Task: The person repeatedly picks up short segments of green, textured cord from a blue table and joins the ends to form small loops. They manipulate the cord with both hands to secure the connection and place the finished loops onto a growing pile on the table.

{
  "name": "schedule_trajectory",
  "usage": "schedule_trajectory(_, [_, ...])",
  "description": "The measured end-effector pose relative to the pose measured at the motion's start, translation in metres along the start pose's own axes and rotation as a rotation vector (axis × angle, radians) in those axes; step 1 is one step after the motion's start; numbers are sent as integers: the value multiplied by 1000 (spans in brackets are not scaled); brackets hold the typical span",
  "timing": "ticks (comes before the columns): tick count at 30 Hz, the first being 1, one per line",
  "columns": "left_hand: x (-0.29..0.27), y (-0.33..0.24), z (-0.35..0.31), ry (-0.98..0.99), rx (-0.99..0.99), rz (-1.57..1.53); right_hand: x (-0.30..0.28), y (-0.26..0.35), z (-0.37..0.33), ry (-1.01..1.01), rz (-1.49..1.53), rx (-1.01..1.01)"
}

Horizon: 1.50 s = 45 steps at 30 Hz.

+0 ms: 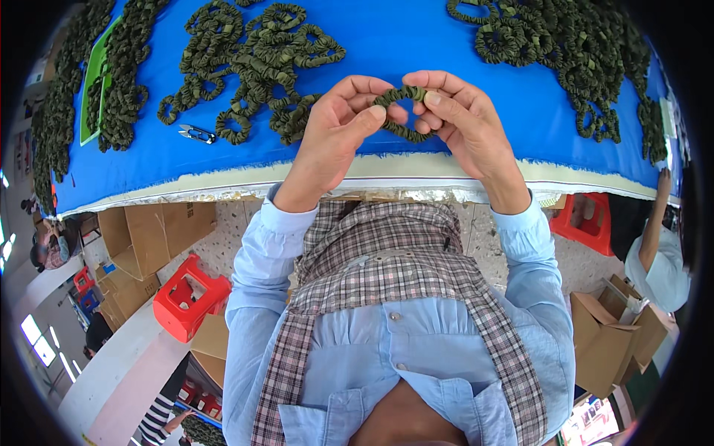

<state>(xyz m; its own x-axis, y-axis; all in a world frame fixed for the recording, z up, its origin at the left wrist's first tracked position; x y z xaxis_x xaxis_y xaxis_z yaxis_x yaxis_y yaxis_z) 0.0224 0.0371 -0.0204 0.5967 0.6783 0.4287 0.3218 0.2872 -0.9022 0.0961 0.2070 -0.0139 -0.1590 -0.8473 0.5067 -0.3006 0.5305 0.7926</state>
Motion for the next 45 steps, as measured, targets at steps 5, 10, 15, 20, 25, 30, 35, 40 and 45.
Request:
schedule_trajectory(5, [2,2,1,67,-25,-43,12,12,-2,-153,-740,-264])
schedule_trajectory(10, [-2,-1,-5,68,-68,-46,11,15,-3,-268,-1043,-519])
schedule_trajectory(15, [-25,-6,-18,-22,-102,-99,-12,9,0,-427,-998,-646])
schedule_trajectory(20, [-32,-13,-24,-16,-111,-69,-2,8,1,-321,-887,-510])
schedule_trajectory(25, [-24,-18,-21,6,-147,93,4,2,5,-259,-811,-472])
schedule_trajectory(30, [-20,-17,-15,-9,-92,163,17,-12,9,-123,-447,-207])
schedule_trajectory(35, [-23,-17,-13,-65,-51,265,26,-12,10,-43,-520,-141])
schedule_trajectory(40, [-20,-14,-11,-62,44,251,29,-6,4,-34,-769,-101])
schedule_trajectory(45, [-13,-14,-8,-70,63,272,27,-11,8,-40,-718,-249])
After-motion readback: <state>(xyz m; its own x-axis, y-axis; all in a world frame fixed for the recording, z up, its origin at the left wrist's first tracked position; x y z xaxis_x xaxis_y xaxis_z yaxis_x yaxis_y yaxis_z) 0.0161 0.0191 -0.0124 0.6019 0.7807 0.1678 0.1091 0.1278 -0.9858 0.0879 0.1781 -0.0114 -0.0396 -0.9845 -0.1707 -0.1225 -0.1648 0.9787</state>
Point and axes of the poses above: each hand's wrist, its own z-axis towards the middle knuckle, its own x-axis out of the palm, y = z × x, the point moved 2 cm from there along z, towards the middle knuckle, and after that the axes turned 8 degrees about x, right-handed, at the moved point
